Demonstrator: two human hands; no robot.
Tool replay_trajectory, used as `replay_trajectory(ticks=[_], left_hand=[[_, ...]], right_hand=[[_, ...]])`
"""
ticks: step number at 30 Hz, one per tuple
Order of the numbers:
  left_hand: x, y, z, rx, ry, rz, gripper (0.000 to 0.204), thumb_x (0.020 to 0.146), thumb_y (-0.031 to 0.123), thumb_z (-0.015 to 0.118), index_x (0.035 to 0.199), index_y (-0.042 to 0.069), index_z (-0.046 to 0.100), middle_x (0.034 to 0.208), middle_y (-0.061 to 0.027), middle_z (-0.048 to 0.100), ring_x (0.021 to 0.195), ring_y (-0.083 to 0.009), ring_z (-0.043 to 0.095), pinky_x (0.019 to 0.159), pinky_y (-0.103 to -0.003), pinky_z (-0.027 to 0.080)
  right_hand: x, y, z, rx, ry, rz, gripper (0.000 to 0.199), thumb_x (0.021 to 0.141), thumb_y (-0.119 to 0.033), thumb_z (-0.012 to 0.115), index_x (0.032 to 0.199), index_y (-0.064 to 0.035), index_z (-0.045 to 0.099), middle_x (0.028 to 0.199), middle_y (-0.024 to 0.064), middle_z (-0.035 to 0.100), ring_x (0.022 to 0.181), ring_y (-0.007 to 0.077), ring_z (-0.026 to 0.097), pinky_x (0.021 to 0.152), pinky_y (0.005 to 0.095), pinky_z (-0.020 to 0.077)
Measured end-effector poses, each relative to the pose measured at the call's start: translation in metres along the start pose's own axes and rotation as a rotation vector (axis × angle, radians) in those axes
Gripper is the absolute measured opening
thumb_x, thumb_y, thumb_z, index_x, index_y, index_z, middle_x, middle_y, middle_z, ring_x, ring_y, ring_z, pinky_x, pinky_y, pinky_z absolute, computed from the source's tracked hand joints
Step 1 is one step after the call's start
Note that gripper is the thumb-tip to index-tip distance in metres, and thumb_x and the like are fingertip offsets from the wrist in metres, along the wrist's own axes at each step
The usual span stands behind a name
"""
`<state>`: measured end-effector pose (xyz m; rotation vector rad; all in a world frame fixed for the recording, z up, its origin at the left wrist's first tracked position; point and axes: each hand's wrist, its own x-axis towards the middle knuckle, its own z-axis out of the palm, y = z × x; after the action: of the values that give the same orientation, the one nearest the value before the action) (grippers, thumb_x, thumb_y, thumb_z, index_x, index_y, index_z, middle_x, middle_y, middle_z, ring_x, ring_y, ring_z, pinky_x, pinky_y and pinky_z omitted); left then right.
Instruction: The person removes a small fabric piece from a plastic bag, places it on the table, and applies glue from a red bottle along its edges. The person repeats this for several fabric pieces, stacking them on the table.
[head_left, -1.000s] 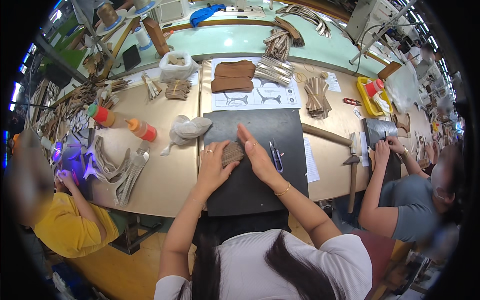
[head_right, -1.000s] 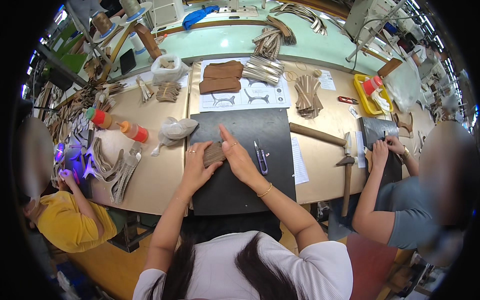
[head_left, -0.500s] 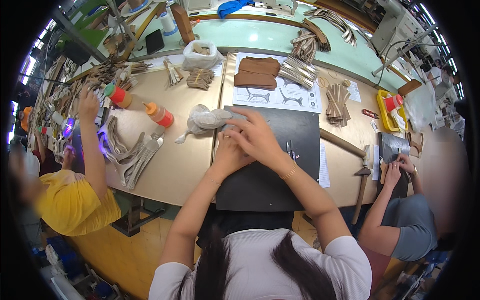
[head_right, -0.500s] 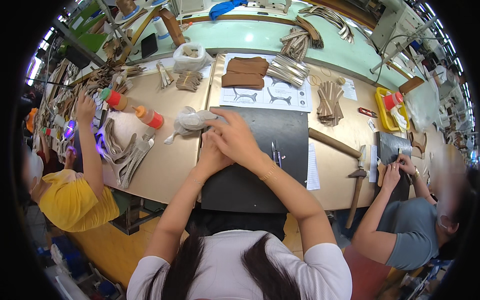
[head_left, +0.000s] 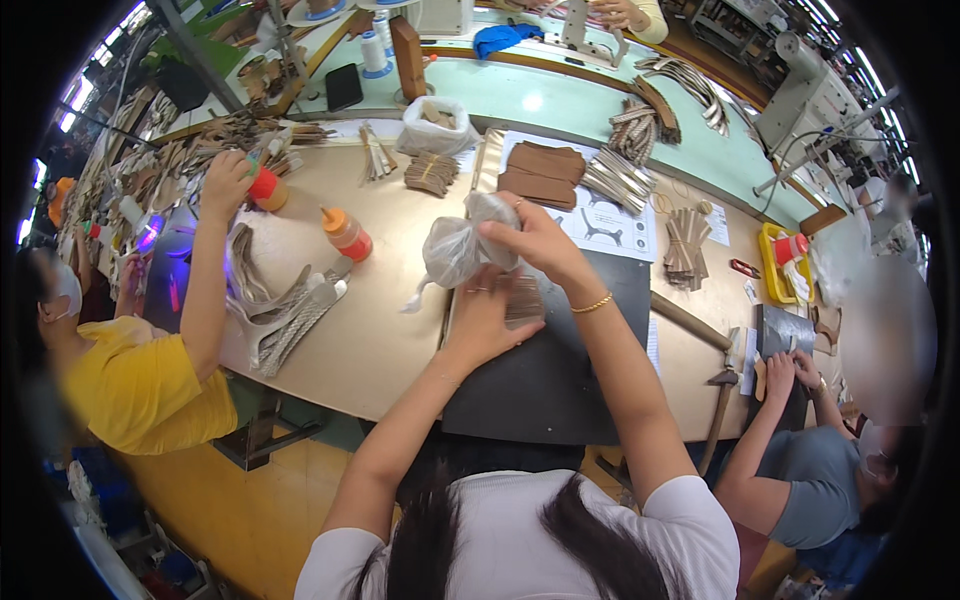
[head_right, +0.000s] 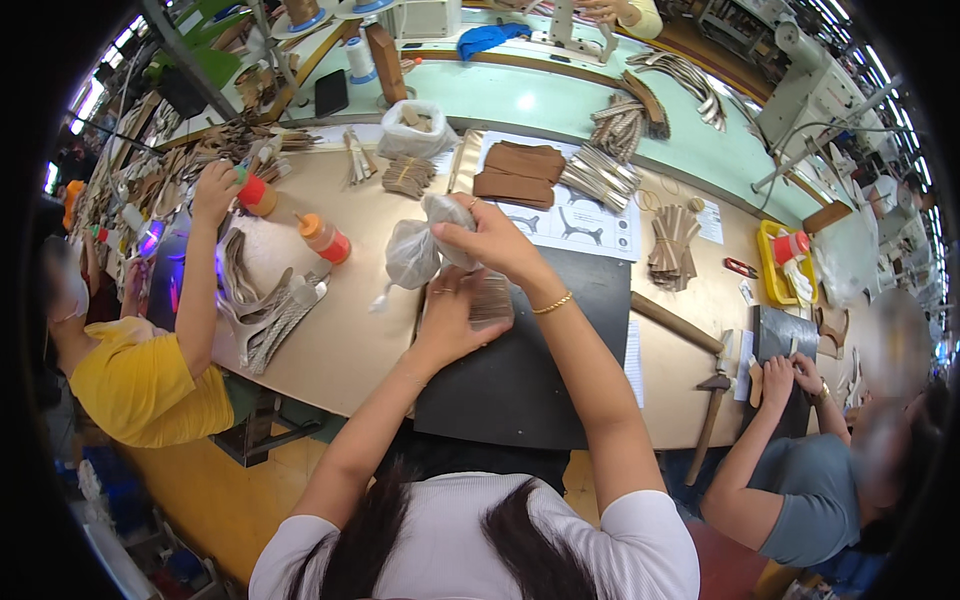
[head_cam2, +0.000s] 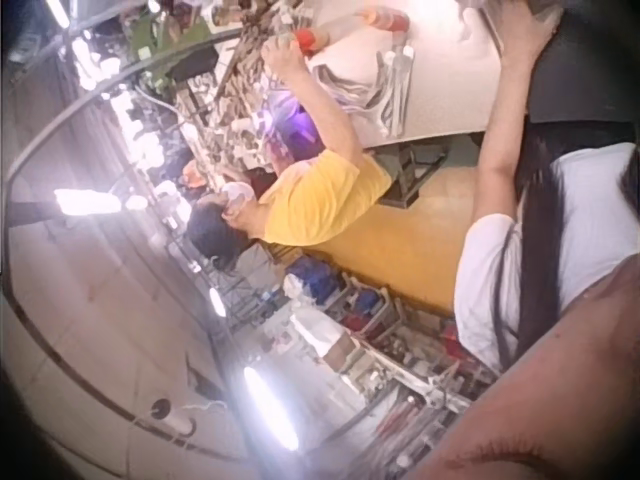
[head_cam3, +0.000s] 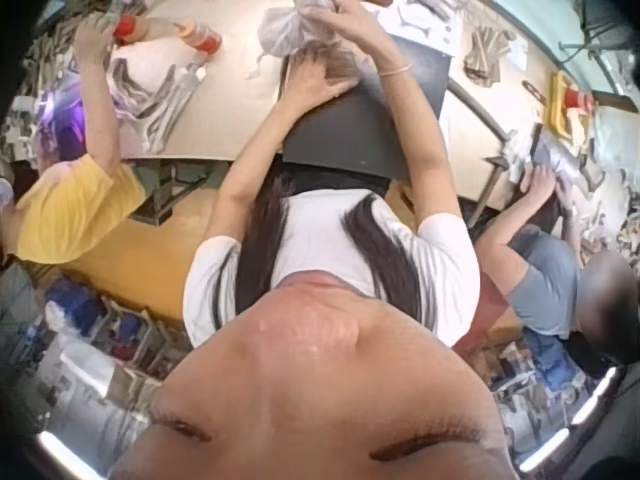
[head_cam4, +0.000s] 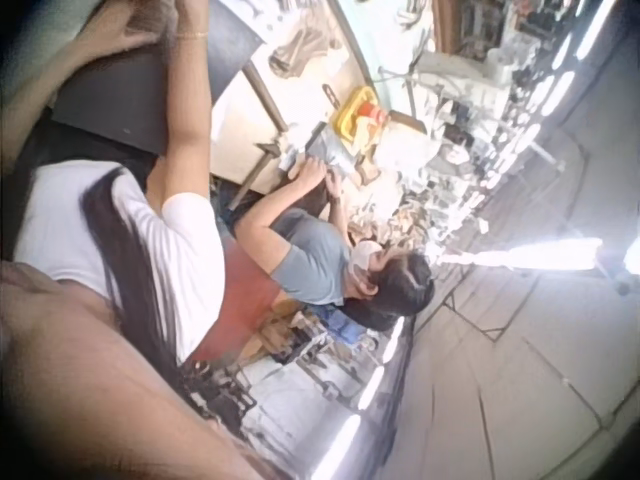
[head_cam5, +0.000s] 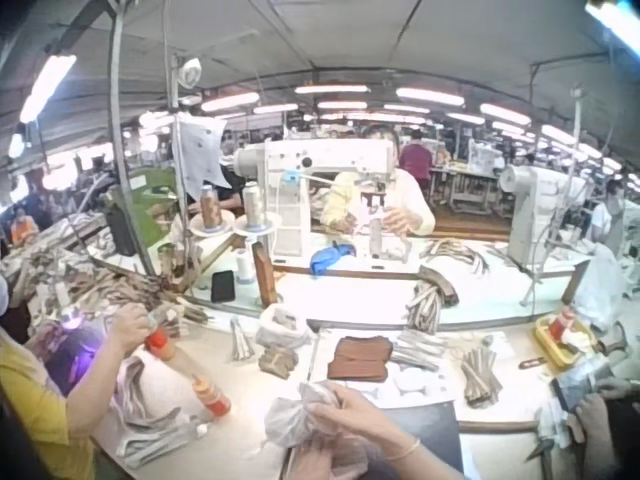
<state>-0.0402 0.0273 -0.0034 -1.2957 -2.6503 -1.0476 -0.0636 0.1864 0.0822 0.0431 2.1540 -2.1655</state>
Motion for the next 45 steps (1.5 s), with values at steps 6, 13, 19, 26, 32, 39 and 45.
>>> replay_trajectory(ticks=[6,13,19,26,32,39,45], left_hand=[[-0.010,0.027,-0.046,-1.150,0.403,-0.277,0.075,0.088,0.044,0.070,0.142,0.004,0.038,0.139,-0.0112,0.047,0.128,-0.0259,0.049,0.104,-0.041,0.040],[-0.014,0.035,-0.116,-1.449,0.468,-0.358,0.050,0.095,0.010,0.062,0.139,-0.003,0.041,0.126,-0.0121,0.055,0.113,-0.0191,0.058,0.096,-0.032,0.050],[-0.039,0.043,-0.132,-1.250,0.327,-0.397,0.049,0.085,-0.002,0.070,0.131,-0.002,0.053,0.119,-0.0084,0.056,0.110,-0.0150,0.056,0.096,-0.029,0.047],[-0.054,0.060,-0.136,-0.947,0.178,-0.285,0.048,0.080,0.003,0.076,0.125,-0.001,0.059,0.118,-0.0073,0.055,0.111,-0.0175,0.056,0.097,-0.031,0.045],[-0.055,0.063,-0.147,-0.773,0.284,-0.203,0.021,0.083,0.011,0.076,0.102,0.003,0.070,0.109,-0.0093,0.061,0.105,-0.0189,0.058,0.092,-0.030,0.044],[-0.057,0.077,-0.138,-0.993,0.207,-0.444,0.013,0.086,0.007,0.073,0.093,-0.001,0.066,0.094,-0.0051,0.065,0.073,-0.0072,0.054,0.066,-0.023,0.045],[-0.062,0.081,-0.138,-0.906,0.302,-0.355,0.009,0.086,-0.002,0.070,0.091,0.000,0.063,0.091,-0.0042,0.065,0.075,-0.0071,0.056,0.067,-0.023,0.046]], right_hand=[[-0.057,-0.025,-0.007,0.325,0.161,-0.075,0.042,0.092,-0.029,0.068,0.125,-0.0058,0.056,0.112,0.0013,0.061,0.102,0.0098,0.056,0.087,0.0287,0.0469],[-0.094,-0.004,0.034,0.181,-0.097,-0.245,0.038,0.092,-0.030,0.068,0.116,-0.0032,0.058,0.117,0.0068,0.060,0.107,0.0179,0.058,0.091,0.0330,0.0465],[-0.110,-0.025,0.056,-0.344,0.195,-0.304,0.023,0.088,-0.022,0.071,0.100,-0.0023,0.070,0.098,0.0065,0.066,0.089,0.0173,0.060,0.080,0.0306,0.0466],[-0.092,-0.053,0.071,-0.327,0.207,-0.253,0.023,0.085,-0.020,0.075,0.096,-0.0017,0.067,0.081,0.0079,0.066,0.071,0.0165,0.061,0.064,0.0286,0.0471],[-0.094,-0.053,0.075,0.085,0.126,-0.170,0.020,0.095,-0.019,0.068,0.086,-0.0016,0.063,0.076,-0.0006,0.063,0.069,0.0038,0.056,0.059,0.0218,0.0447],[-0.103,-0.045,0.083,0.078,0.259,-0.270,0.013,0.088,-0.010,0.073,0.087,-0.0026,0.063,0.083,0.0042,0.062,0.069,0.0067,0.058,0.058,0.0232,0.0458],[-0.126,-0.055,0.077,-0.605,0.308,-0.790,0.019,0.076,-0.004,0.079,0.090,-0.0049,0.066,0.090,0.0070,0.063,0.076,0.0210,0.063,0.065,0.0297,0.0503]])
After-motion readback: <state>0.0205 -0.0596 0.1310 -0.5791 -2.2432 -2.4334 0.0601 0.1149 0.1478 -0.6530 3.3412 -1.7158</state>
